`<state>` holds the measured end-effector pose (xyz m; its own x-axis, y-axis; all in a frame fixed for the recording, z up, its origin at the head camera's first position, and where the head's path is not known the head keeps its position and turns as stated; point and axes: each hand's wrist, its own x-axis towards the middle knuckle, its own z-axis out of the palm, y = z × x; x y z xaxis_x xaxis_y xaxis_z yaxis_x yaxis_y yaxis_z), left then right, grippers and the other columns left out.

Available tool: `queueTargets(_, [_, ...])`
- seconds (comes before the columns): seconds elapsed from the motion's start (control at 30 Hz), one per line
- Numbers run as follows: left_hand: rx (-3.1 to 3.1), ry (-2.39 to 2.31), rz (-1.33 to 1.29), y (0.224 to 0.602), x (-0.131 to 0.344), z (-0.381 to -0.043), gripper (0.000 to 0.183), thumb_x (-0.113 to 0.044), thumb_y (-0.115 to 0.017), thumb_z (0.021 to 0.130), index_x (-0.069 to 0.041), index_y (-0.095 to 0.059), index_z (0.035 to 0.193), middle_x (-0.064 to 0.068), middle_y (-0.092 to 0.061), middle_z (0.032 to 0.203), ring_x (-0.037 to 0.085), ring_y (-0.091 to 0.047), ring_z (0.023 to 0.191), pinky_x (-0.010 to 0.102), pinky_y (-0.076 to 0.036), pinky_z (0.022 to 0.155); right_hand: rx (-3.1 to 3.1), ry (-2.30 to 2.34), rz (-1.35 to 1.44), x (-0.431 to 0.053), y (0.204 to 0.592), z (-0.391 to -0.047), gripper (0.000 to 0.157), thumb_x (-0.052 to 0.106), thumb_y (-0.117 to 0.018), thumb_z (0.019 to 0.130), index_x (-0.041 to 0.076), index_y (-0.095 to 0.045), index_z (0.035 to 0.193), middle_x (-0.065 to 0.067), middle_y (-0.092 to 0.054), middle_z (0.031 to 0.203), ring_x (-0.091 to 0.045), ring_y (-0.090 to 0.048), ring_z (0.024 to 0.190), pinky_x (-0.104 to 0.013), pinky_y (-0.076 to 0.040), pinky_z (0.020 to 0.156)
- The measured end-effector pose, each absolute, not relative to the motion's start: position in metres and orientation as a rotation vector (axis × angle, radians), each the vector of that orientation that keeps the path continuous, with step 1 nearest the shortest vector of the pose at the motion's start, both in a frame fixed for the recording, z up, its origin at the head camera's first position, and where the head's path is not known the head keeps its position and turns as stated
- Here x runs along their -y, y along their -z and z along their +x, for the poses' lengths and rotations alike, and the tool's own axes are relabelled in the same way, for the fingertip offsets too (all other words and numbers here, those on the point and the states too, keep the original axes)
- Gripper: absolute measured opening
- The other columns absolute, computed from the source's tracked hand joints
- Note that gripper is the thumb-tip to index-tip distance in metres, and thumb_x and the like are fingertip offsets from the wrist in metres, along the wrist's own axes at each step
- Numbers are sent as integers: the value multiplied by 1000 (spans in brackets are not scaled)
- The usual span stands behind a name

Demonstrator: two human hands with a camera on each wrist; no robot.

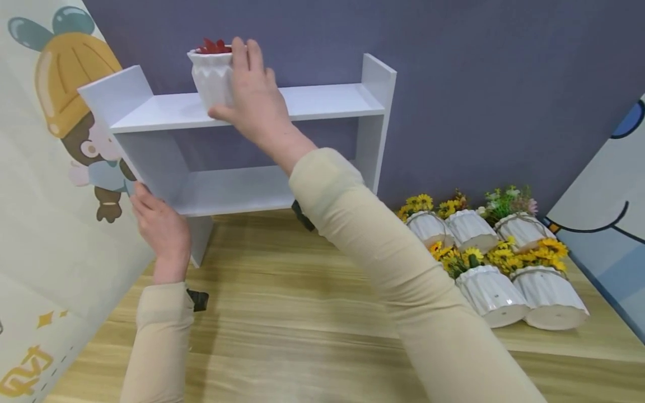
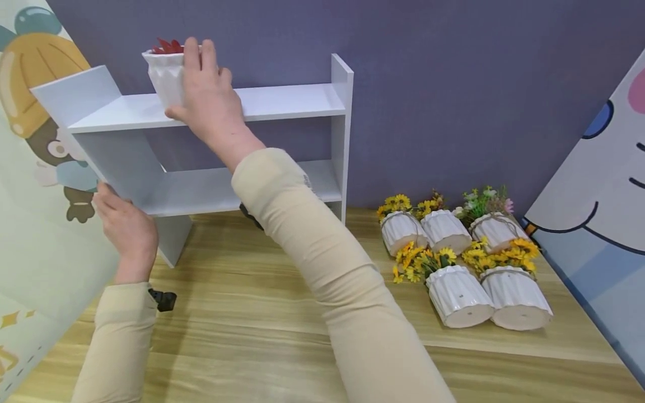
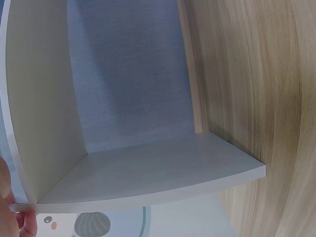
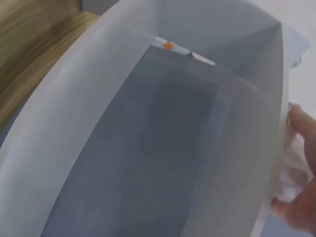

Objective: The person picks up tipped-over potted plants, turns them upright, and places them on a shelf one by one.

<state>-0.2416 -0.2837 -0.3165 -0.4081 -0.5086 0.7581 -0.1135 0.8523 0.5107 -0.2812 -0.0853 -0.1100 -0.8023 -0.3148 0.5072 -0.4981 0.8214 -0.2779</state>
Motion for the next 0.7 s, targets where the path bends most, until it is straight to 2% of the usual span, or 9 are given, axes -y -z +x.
queueTargets(0.17, [1971,470,448,315,284,-241,46,-4,-32,91,-2,-20,136,27,-35,126,42,-44,110,54,-45,83,2541,-450,654,85,110,-284,105,60,-60,74,12,2,145,-6,-6,150,-21,-38,124,-23,-33,101])
queueTargets(0.37, [1985,461,444,317,283,-241,50,0,-35,88,-1,-20,136,28,-35,124,43,-44,109,54,-45,82,2557,-403,702,81,109,-285,94,50,-51,80,11,4,145,-8,-3,151,-22,-38,125,-23,-32,102])
queueTargets(0.57, [1967,425,431,319,284,-241,50,1,-34,87,0,-21,135,29,-36,122,43,-45,105,56,-46,74,2601,-444,727,84,107,-285,92,47,-51,82,13,7,146,-7,2,152,-23,-36,127,-24,-34,101])
queueTargets(0.7, [1952,410,429,318,285,-240,47,0,-31,89,0,-22,135,30,-37,122,43,-46,104,55,-46,74,2609,-441,723,93,104,-287,91,46,-51,83,13,6,146,-7,3,152,-23,-36,128,-25,-33,102])
